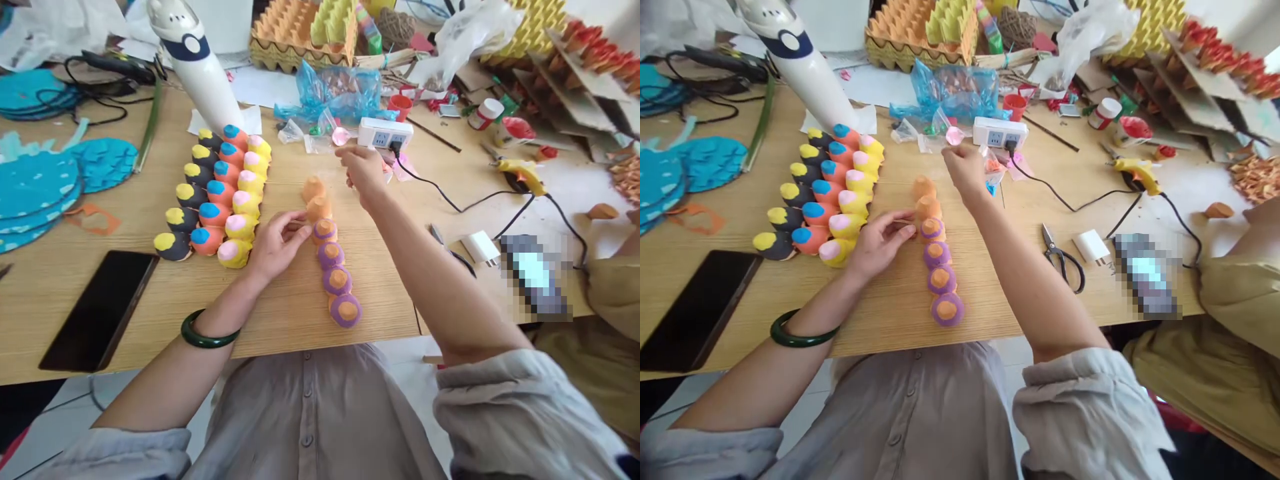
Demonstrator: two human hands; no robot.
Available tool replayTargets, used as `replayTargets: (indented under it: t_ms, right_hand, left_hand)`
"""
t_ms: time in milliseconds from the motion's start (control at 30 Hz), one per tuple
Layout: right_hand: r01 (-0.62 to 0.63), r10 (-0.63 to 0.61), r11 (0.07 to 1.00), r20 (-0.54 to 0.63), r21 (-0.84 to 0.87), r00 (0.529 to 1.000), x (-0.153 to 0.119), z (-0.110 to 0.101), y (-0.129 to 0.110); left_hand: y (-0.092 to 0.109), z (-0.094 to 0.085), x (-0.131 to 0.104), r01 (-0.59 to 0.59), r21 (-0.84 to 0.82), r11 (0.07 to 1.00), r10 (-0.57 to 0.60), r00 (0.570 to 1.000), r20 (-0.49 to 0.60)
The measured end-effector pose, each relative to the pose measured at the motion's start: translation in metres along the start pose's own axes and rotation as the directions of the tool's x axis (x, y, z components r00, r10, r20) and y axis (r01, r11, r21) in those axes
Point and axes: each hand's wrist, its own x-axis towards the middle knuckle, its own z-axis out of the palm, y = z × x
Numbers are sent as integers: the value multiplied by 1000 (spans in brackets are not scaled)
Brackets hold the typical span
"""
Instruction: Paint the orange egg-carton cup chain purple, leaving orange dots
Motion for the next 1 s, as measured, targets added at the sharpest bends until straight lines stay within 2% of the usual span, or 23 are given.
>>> replayTargets:
  t_ms: [100,167,233,367,433,500,567,867,1000]
  right_hand:
    - [-35,36,998,-5,52,999,-36,-9,20]
    - [-53,57,976,-11,211,998,-54,-11,30]
    - [-34,39,962,-13,270,999,-70,-10,37]
    - [136,-136,978,-11,156,991,-102,-10,45]
    - [201,-206,977,69,65,976,-113,-12,44]
    - [261,-255,965,149,-19,955,-121,-15,42]
    - [272,-257,960,167,-67,952,-124,-19,38]
    - [212,-184,971,220,-110,958,-136,-32,28]
    - [123,-111,991,210,-47,971,-136,-30,34]
  left_hand:
    - [3,4,-3,-38,61,997,39,999,-10]
    - [6,5,-5,-21,83,996,23,1000,-18]
    - [9,4,-8,18,92,996,-16,1000,-20]
    - [21,4,-19,31,131,991,-35,999,22]
    - [28,5,-23,11,181,983,-19,999,45]
    - [33,5,-25,-9,212,977,-4,998,63]
    - [35,4,-26,3,209,978,-16,998,62]
    - [34,-5,-30,142,117,983,-146,989,22]
    - [32,-5,-30,105,149,983,-104,994,-16]
